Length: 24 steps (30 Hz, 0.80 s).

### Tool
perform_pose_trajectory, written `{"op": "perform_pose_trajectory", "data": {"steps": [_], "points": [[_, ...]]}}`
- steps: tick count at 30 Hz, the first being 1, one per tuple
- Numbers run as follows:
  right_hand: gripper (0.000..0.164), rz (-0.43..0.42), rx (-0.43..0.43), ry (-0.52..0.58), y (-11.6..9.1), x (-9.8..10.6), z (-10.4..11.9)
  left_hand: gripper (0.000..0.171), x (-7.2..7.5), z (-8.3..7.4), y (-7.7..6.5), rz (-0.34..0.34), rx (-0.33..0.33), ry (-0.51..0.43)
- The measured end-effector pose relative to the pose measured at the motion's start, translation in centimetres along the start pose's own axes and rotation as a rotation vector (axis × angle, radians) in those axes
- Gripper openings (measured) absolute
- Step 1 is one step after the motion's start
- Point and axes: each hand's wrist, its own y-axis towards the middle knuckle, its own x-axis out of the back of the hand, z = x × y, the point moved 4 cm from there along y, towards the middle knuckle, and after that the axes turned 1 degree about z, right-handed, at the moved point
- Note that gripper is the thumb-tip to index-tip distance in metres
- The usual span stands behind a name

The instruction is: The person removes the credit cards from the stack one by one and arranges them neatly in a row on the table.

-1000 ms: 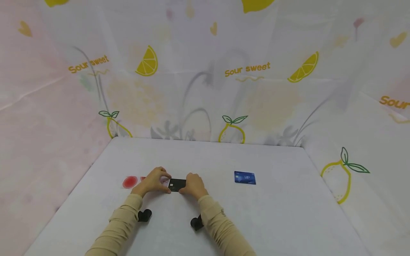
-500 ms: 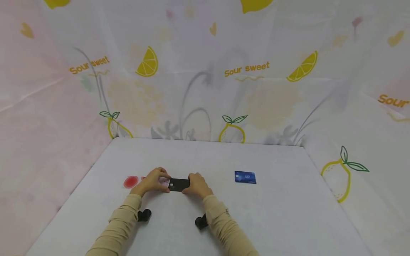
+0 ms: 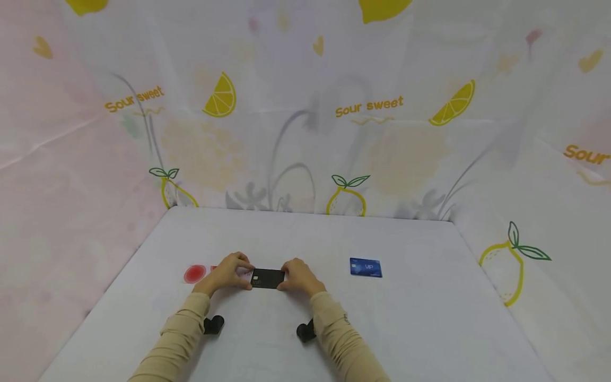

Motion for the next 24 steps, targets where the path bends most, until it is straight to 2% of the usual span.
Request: {"op": "perform_pose_trajectory", "data": {"steps": [6,24], "points": [[0.042,0.013,0.003,0.017,-0.04,-0.08,0.02,0.044,0.07,-0.12,-0.16,-0.001,-0.019,0.000],[0.043,0.021,-0.002,0.030,-0.36,-0.08,-0.35,0.042,0.02,-0.29,-0.15,0.007,0.016,-0.004]]}}
